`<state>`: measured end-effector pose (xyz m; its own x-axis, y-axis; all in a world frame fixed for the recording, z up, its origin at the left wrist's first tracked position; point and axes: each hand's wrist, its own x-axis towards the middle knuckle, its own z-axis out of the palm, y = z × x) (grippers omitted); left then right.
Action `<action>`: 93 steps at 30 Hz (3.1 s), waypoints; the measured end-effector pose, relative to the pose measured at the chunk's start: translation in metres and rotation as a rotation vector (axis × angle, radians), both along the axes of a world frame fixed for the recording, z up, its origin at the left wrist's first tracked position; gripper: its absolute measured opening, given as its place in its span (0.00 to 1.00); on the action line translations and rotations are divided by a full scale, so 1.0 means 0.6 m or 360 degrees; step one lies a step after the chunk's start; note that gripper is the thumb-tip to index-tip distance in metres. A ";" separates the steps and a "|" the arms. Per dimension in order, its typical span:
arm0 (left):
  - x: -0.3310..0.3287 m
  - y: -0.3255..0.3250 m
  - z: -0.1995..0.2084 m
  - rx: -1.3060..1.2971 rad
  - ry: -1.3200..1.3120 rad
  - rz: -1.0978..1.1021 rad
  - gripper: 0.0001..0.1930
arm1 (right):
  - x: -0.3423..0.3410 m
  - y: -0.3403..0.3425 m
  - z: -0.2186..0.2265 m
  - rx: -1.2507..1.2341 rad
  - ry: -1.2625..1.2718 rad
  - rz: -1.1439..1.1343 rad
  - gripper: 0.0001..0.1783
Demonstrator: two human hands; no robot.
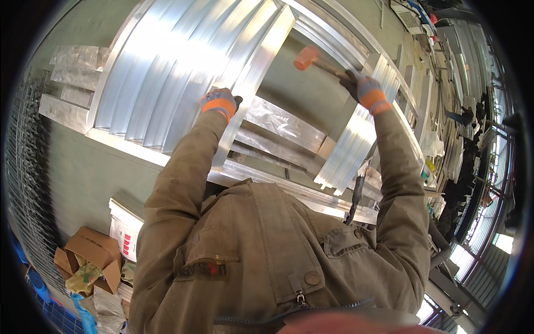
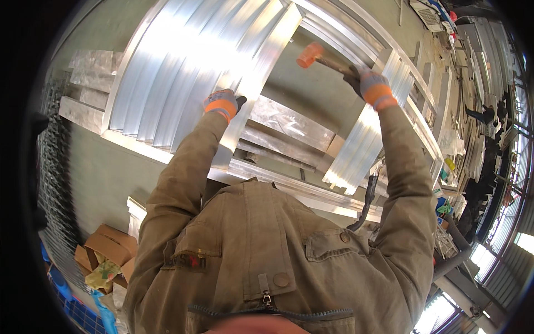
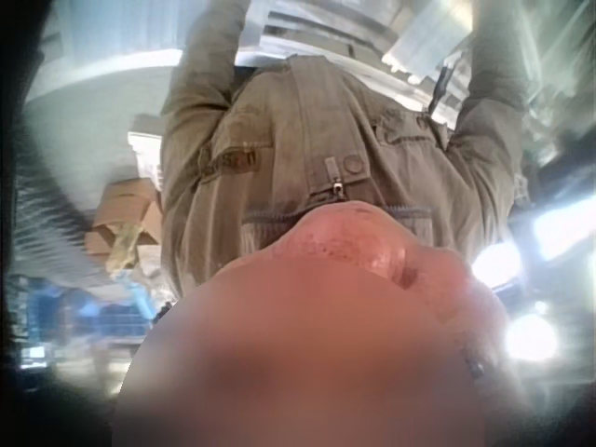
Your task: The person welds metal strips onto a metal frame using a handheld welding torch. They repeatedly position strips, weld them in place, and use a hammer to tap and align the strips. The process is repeated multiple times across the frame.
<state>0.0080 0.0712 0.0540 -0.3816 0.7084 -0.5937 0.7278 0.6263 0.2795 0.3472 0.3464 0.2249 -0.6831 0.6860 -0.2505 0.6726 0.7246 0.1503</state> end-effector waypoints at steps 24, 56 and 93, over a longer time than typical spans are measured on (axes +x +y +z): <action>-0.020 0.003 0.008 -0.0067 -0.0195 0.0127 0.26 | -0.226 0.271 -0.049 0.0020 -0.0449 -0.0060 0.24; 0.030 -0.001 0.005 -0.0095 0.0079 -0.0055 0.41 | -0.171 0.079 -0.254 -0.0964 0.1943 -0.1753 0.31; 0.049 0.005 0.018 -0.0158 0.0210 -0.0286 0.46 | 0.000 -0.342 -0.353 -0.0206 0.1808 -0.1765 0.24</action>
<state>0.0376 0.0744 0.0649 -0.3335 0.7124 -0.6174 0.8561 0.5032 0.1182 0.3469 0.1409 0.0132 0.2544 0.9642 -0.0748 0.5673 -0.2114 -0.7959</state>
